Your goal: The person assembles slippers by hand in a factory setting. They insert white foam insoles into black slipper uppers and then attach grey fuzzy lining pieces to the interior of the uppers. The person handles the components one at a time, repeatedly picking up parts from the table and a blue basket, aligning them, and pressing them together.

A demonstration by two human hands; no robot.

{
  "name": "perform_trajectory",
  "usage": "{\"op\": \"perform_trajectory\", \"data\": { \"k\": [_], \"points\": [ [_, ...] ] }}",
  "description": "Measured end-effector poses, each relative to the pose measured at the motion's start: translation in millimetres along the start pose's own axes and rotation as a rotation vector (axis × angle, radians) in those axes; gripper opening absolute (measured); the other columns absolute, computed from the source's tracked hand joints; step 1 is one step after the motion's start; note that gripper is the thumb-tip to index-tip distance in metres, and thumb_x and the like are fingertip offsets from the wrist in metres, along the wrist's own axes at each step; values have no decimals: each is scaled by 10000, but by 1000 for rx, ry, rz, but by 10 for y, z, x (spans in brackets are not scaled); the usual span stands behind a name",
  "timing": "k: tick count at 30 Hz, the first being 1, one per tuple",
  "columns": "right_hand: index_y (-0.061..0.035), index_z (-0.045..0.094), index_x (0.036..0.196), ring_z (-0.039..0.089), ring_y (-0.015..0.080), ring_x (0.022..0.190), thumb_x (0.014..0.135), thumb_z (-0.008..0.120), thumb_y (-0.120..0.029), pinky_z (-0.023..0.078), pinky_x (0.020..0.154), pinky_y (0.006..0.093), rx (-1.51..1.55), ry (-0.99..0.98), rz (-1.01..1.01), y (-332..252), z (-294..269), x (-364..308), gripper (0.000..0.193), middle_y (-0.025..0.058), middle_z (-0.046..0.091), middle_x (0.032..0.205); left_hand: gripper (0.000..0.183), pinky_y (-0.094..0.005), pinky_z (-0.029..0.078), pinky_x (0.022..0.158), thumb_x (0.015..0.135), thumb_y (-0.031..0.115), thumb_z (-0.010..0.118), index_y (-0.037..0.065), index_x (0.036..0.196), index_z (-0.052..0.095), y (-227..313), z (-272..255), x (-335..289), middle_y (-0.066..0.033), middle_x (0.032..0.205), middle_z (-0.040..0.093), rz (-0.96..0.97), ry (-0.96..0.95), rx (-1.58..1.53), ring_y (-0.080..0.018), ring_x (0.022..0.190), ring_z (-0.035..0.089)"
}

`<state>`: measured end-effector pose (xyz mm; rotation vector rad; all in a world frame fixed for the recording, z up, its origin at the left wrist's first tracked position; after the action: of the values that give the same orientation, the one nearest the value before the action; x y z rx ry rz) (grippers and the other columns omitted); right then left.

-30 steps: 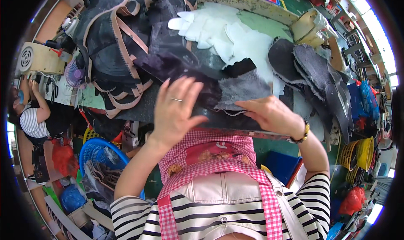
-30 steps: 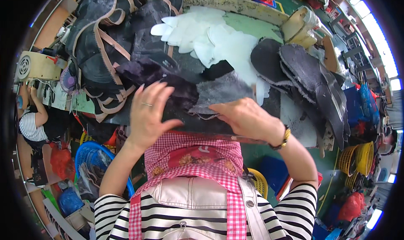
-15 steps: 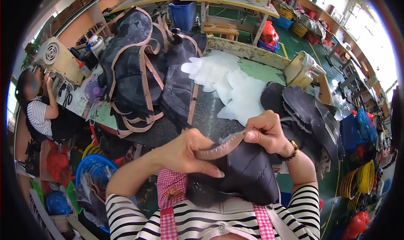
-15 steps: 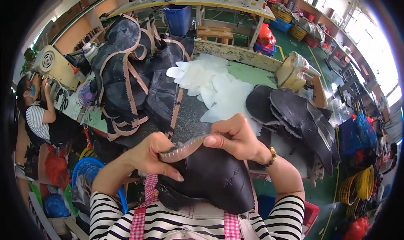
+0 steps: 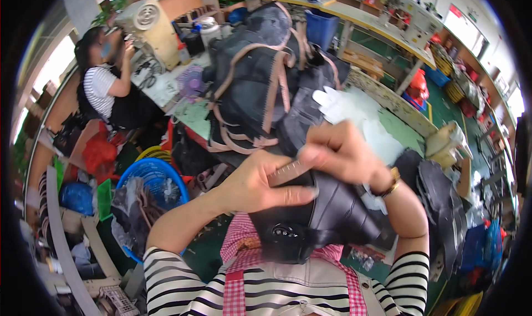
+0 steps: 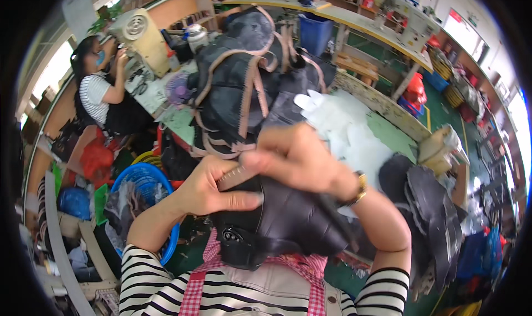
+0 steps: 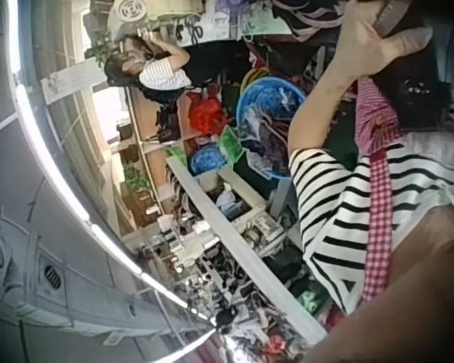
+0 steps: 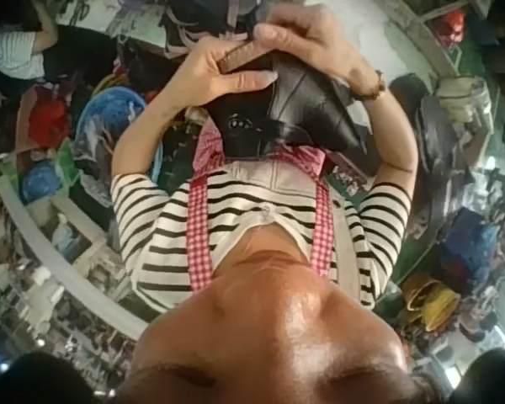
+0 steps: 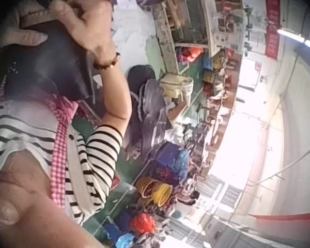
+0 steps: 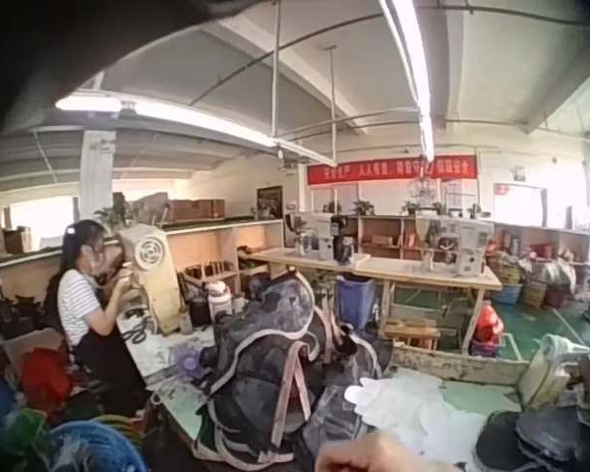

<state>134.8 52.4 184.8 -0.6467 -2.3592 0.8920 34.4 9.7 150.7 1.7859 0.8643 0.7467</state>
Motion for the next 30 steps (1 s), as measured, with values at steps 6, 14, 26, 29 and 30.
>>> {"op": "perform_trajectory", "data": {
  "k": [6,14,26,29,30],
  "points": [
    [33,593,1120,622,202,994,967,527,-335,473,915,340,549,374,-120,435,-1175,-443,404,119,646,1063,208,-204,440,704,934,201,656,3,1001,650,-85,-922,-231,25,938,631,196,864,-712,-32,795,543],
    [62,664,983,585,75,841,801,784,-80,488,742,243,592,31,239,543,639,-329,260,49,686,911,287,-330,561,783,951,214,609,-5,1134,584,-687,-709,-120,-104,1014,674,76,811,-978,-191,886,675],
    [38,592,1156,638,125,890,844,718,-74,501,788,252,651,-97,219,557,1068,238,355,76,688,993,497,-277,422,874,894,295,678,32,1273,492,-686,-1454,-1451,-13,1144,557,213,1176,-519,-119,1031,520],
    [23,567,1188,627,122,929,877,691,-112,488,797,239,553,-99,240,748,1135,312,361,78,687,1020,525,-288,466,798,905,256,661,15,1329,468,-24,-1665,-2397,-35,1100,599,105,1440,451,-98,966,554],
    [23,557,1203,626,125,947,894,671,-113,488,813,243,519,-123,288,929,1153,254,357,81,685,1038,499,-310,486,752,904,224,646,33,1332,475,95,-1704,-2628,-72,1097,611,-179,1485,589,-127,933,586]
  ]
}}
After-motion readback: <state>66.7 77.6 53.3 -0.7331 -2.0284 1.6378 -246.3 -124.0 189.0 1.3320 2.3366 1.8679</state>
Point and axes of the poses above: each hand's wrist, its own x-axis towards the middle knuckle, its own z-axis out of the palm, y = z × x, the point moved 9 cm from there along x, towards the middle knuckle
